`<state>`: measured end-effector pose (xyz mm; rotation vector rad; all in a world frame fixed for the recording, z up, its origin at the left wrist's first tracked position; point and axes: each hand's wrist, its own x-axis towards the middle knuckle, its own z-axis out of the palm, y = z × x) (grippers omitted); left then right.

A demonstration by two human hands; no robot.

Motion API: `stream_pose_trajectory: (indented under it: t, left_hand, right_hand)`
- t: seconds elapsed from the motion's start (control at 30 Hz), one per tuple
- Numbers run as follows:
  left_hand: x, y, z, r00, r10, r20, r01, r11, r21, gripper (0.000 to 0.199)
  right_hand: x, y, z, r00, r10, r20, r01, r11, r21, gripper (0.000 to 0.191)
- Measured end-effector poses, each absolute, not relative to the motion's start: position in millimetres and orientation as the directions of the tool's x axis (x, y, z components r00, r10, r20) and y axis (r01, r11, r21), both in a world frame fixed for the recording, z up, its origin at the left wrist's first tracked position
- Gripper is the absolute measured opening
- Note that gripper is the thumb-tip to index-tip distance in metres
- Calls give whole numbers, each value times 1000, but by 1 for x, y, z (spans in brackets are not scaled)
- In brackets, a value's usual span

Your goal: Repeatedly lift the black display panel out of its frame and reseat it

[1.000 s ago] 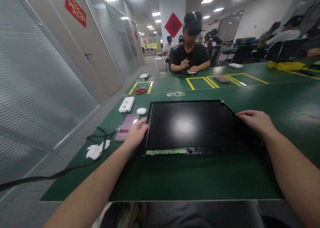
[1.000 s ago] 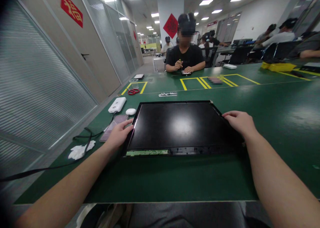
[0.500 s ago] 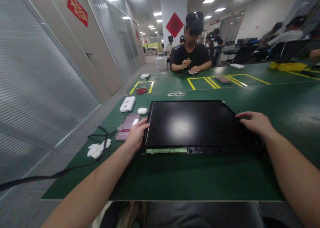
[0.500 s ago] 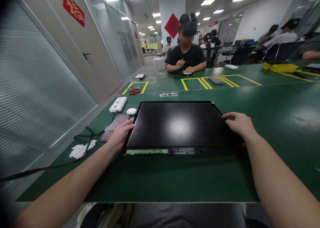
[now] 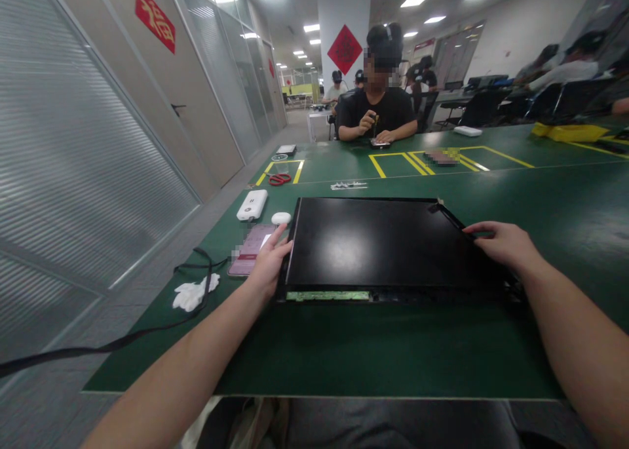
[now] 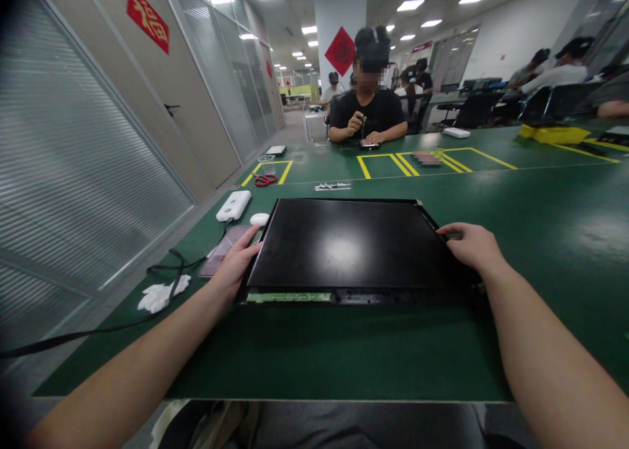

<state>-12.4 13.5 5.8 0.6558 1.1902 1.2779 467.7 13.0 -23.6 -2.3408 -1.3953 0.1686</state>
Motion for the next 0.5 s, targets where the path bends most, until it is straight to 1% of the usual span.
stream_pose_trajectory:
  t: [0.17,0.37,0.5]
  left_hand:
    - [-12,12,9,-132,941,-311,-363,246,899,78]
    - [-12,11,8,-87,947,-310,-279,276,920,65]
    - [-13,12,5,-64,956,-286,-216,267,939,46]
  right_hand:
    - [465,12,-20,510,857,71,801,-444,-401,37]
    - [465,12,-20,506,860,65,801,-441,-405,37]
    - [462,11,-18,509,858,70,799,-440,-409,36]
